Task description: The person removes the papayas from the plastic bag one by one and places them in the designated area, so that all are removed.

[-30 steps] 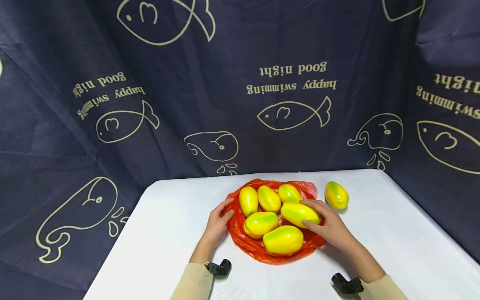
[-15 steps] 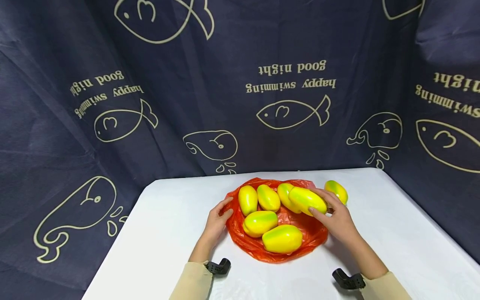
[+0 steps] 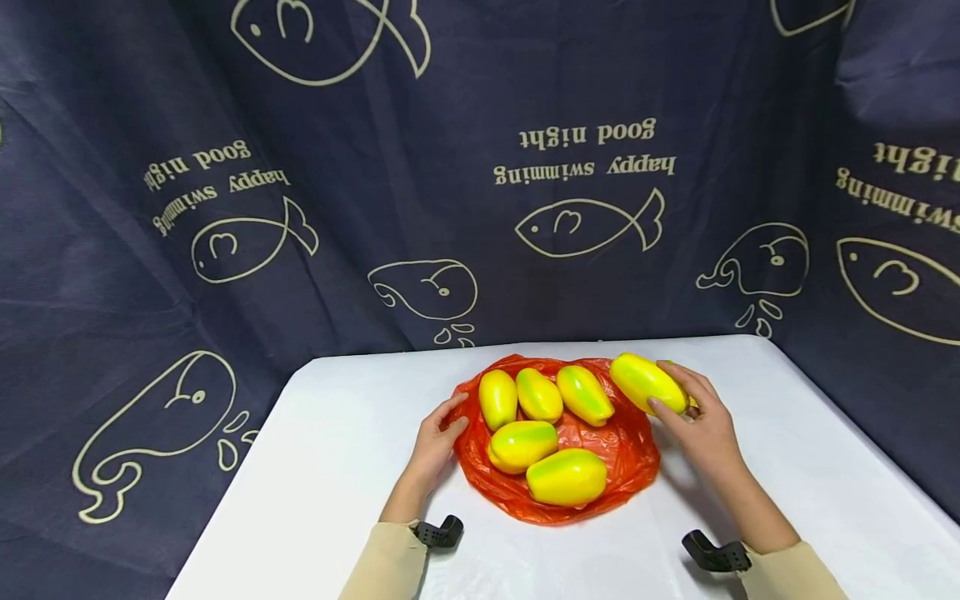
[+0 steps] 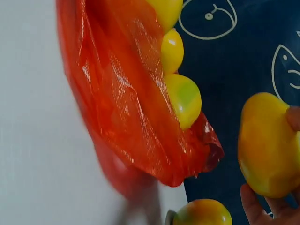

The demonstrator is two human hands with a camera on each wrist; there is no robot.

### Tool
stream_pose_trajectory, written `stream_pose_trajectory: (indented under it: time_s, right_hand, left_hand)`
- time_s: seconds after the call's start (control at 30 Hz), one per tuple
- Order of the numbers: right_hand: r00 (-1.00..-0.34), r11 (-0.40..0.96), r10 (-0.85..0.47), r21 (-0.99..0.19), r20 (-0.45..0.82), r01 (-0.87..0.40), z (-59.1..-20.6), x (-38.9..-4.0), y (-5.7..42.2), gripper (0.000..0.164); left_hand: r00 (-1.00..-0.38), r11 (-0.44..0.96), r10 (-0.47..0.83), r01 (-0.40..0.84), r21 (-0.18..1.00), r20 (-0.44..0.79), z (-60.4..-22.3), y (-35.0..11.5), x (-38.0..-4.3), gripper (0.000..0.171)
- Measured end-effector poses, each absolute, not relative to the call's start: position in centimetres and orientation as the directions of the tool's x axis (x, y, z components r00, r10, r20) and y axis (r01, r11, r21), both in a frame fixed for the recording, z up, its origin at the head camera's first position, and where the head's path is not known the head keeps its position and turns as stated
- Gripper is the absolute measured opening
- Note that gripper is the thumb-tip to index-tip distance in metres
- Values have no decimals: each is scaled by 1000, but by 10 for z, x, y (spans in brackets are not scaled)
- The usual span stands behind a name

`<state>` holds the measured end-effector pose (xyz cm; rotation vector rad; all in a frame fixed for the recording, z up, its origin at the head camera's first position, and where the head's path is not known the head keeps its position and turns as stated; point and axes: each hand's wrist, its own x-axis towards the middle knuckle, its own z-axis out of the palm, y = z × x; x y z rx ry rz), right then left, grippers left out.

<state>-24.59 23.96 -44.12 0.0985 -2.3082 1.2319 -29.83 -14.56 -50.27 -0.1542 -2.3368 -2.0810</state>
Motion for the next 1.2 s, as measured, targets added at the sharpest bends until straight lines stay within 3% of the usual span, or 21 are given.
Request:
stream_pose_trajectory:
  time_s: [0.67, 1.0, 1.2]
  right_hand:
    - [-791, 536, 479, -840, 381, -80, -445, -251, 280, 55]
    - [-753, 364, 625, -930, 203, 51, -455, -265, 298, 58]
    - [-739, 333, 658, -936, 144, 114, -462, -270, 306, 60]
  left_hand:
    - [-995, 123, 60, 81, 989, 74, -505, -143, -300, 44]
    - [-995, 121, 58, 84, 989, 77, -504, -144, -301, 44]
    - [-996, 123, 56, 73, 990, 66, -503, -144, -300, 44]
